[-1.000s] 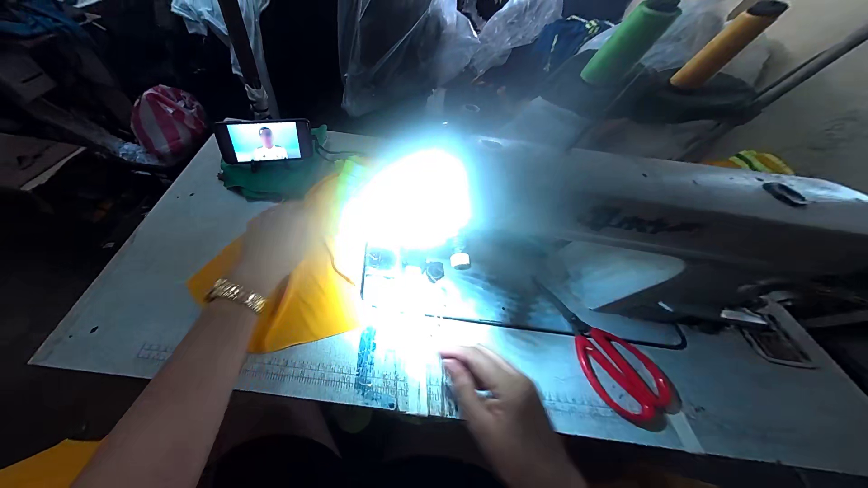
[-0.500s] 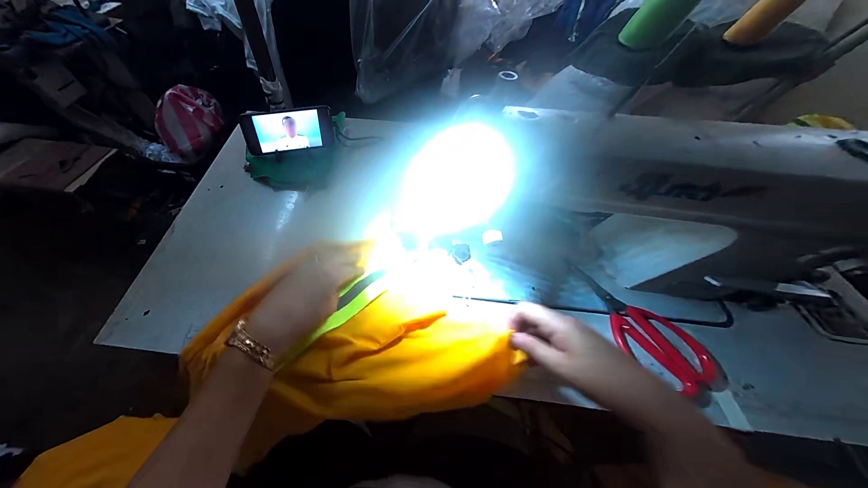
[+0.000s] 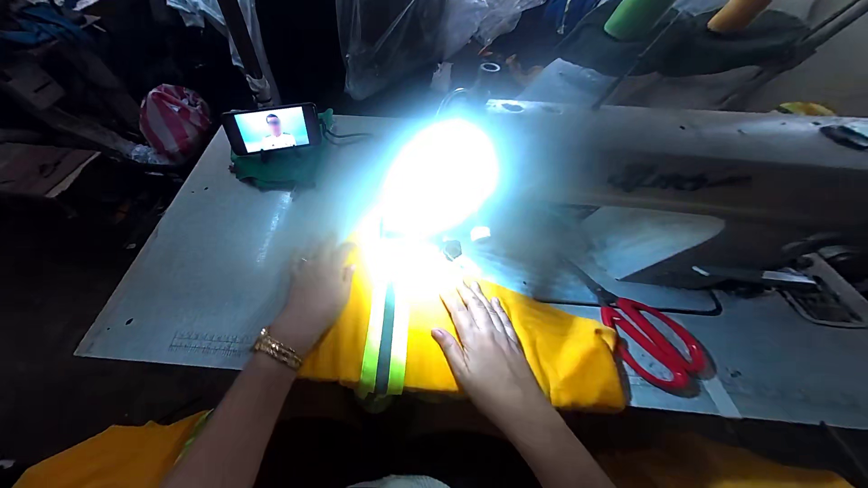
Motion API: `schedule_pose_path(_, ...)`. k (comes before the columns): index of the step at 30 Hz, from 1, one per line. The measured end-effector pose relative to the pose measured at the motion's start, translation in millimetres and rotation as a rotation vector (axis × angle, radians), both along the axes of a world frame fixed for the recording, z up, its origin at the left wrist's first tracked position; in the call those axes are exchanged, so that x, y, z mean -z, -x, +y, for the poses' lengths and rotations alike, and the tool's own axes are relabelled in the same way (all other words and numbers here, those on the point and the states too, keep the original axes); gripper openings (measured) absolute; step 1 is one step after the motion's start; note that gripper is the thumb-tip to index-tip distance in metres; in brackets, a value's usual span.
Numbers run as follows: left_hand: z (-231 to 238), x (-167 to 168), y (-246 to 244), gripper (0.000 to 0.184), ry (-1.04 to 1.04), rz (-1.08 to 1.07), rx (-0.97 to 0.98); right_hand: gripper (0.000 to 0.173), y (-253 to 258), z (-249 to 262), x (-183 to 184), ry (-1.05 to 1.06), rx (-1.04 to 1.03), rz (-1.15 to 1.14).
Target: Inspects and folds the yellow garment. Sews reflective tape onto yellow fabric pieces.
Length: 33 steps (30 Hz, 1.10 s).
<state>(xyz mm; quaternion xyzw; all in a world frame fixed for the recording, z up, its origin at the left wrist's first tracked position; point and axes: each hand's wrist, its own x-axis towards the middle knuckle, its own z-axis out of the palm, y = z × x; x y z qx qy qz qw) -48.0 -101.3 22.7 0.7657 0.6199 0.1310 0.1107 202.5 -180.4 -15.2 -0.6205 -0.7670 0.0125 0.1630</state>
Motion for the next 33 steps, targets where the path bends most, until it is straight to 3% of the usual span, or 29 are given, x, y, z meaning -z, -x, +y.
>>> schedule_pose_path(2,7,-5,0,0.032,-0.11,-0.026,-0.005,0.063,-6,-2,-1,-0.009,-0.015,0.019)
schedule_pose_path(4,5,-6,-17,0.024,-0.253,-0.081,0.12,0.065,-9,-3,-3,0.027,-0.006,0.035)
schedule_pose_path(10,1,17,-49,0.049,-0.112,-0.165,0.329,0.067,-20,1,-4,-0.003,0.029,0.053)
schedule_pose_path(13,1,20,-50,0.043,-0.136,-0.126,0.331,0.065,-23,3,-4,-0.003,0.027,0.037)
schedule_pose_path(18,10,12,-56,0.05,-0.005,-0.035,0.331,0.068,-26,18,-5,-0.001,0.033,0.028)
schedule_pose_path(33,18,18,-63,0.054,-0.055,0.009,0.31,0.065,-30,32,-8,0.03,0.043,0.005)
